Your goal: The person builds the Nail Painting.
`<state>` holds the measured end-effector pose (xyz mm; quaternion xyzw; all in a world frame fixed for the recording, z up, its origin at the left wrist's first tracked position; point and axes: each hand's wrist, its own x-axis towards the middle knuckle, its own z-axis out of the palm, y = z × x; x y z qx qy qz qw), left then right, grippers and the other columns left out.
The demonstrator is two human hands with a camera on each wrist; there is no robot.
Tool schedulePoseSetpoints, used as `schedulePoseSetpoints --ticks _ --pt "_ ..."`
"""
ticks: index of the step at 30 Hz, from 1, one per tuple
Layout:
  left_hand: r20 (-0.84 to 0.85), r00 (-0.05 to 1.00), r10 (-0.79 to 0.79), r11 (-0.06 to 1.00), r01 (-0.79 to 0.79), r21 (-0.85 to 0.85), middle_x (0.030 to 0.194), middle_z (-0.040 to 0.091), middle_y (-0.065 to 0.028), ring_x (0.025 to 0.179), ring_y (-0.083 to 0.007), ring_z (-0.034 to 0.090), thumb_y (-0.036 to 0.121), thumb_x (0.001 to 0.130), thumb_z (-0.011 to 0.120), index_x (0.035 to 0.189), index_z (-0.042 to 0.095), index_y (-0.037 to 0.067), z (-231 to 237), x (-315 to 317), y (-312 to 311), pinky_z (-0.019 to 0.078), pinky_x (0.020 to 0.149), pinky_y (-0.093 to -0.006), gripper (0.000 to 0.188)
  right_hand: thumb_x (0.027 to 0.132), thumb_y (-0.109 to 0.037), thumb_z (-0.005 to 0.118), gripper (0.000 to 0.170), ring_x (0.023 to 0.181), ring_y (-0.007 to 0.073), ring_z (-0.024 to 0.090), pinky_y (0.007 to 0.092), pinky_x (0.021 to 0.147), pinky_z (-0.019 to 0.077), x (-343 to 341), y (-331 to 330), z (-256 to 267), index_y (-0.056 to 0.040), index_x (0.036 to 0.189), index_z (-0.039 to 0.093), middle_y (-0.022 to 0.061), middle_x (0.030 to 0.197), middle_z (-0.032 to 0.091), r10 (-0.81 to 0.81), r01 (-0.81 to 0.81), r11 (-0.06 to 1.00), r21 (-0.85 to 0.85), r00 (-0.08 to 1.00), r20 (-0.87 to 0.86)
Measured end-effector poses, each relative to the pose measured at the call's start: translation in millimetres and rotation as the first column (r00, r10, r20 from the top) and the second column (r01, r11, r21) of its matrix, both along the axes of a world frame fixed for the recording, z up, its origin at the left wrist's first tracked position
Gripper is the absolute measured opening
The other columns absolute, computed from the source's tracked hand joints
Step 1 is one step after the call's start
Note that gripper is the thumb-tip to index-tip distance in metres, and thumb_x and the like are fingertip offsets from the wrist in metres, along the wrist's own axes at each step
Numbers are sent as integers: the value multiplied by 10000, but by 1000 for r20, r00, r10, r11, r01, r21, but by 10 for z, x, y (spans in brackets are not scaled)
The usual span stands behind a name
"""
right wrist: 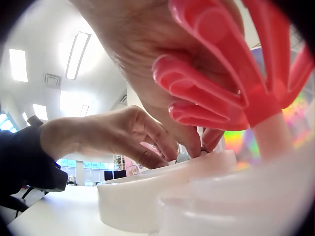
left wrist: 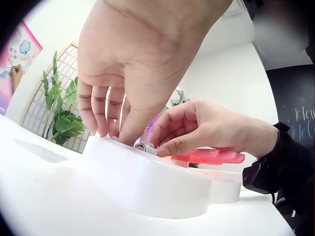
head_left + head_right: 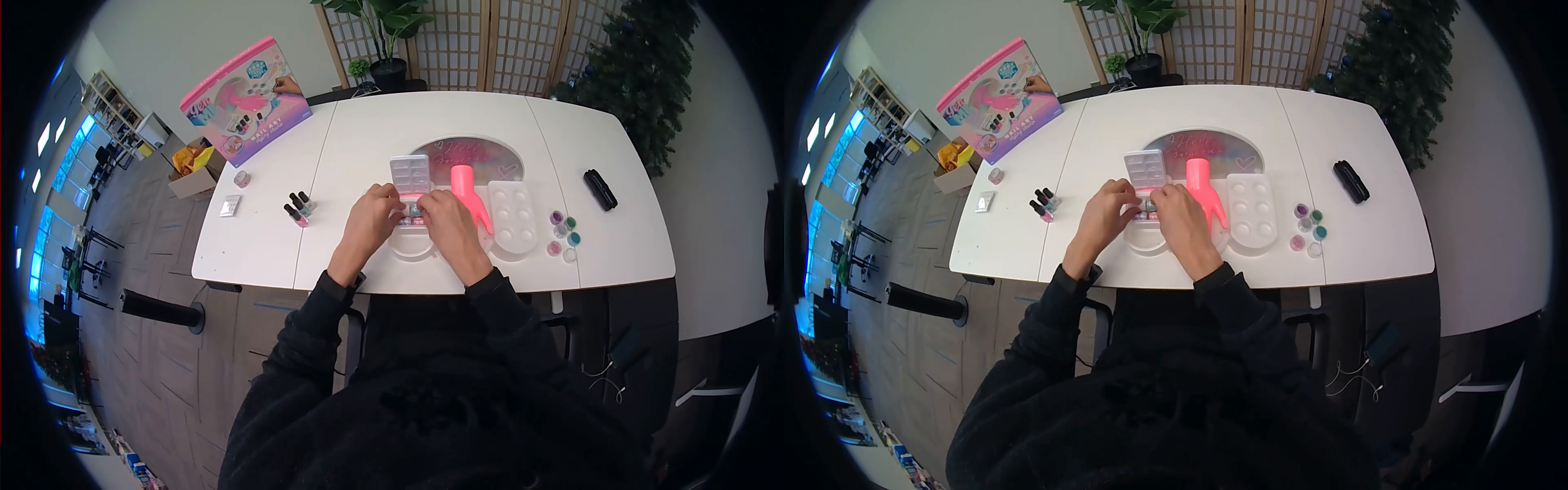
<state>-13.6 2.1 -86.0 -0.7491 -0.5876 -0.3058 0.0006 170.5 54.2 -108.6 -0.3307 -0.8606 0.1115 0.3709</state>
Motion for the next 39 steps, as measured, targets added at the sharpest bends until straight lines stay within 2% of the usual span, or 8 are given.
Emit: schedulePoseSetpoints --ticks 8,14,16,18,23,30,35,39 --pt "-129 991 -30 999 33 21 1023 717 -84 958 -304 651 -7 780 787 988 794 42 -11 12 -24 547 825 -422 213 819 52 653 103 1023 316 617 420 860 546 38 -4 -79 55 908 705 143 1018 638 37 -44 996 84 996 81" --pt "-78 990 -121 985 129 111 1097 708 -107 1024 -313 659 -31 801 760 1105 759 24 57 178 -144 516 896 -432 309 825 93 639 114 1075 331 586 422 908 526 31 -60 -52 94 933 676 181 1097 595 29 -40 997 71 989 145" --pt "-91 988 -125 990 130 55 1112 701 -100 1033 -302 660 -18 817 754 1100 754 25 1 173 -142 508 902 -437 287 824 106 618 111 1099 337 568 429 922 519 22 -59 -65 104 926 663 196 1102 573 41 -51 997 58 988 152" --pt "-104 986 -131 991 132 2 1127 694 -93 1043 -292 661 -5 832 747 1096 750 27 -40 159 -158 500 909 -442 265 808 113 629 153 1077 337 580 430 913 519 22 -53 -110 84 953 668 180 1098 584 31 -35 996 82 998 50" --pt "-215 974 -72 990 43 -136 1195 636 -62 1105 -263 627 89 893 741 1175 707 53 29 188 -197 482 904 -457 286 767 116 636 193 1056 325 601 416 912 515 127 -68 -12 36 929 702 128 1025 632 122 -122 993 -6 990 69" --pt "-234 968 -92 989 62 -132 1246 615 -75 1150 -268 611 121 896 753 1250 671 60 -1 200 -225 454 958 -489 368 779 70 637 208 1111 270 607 440 1029 442 131 -129 -36 2 946 743 98 1048 698 35 -52 987 150 992 119" --pt "-251 963 -93 990 63 -122 1373 633 -62 1257 -244 575 165 910 751 1279 674 71 -53 125 -248 389 1043 -521 388 784 66 642 228 1143 264 597 469 1081 404 123 -86 -93 7 978 745 94 1074 708 47 -67 988 138 988 148" --pt "-235 968 -83 989 51 -141 1381 646 -46 1259 -242 573 176 919 746 1289 676 76 -31 136 -258 369 1040 -532 389 800 65 638 238 1178 267 591 473 1090 401 170 -71 -35 15 1005 750 98 1112 702 72 -87 994 61 975 211"
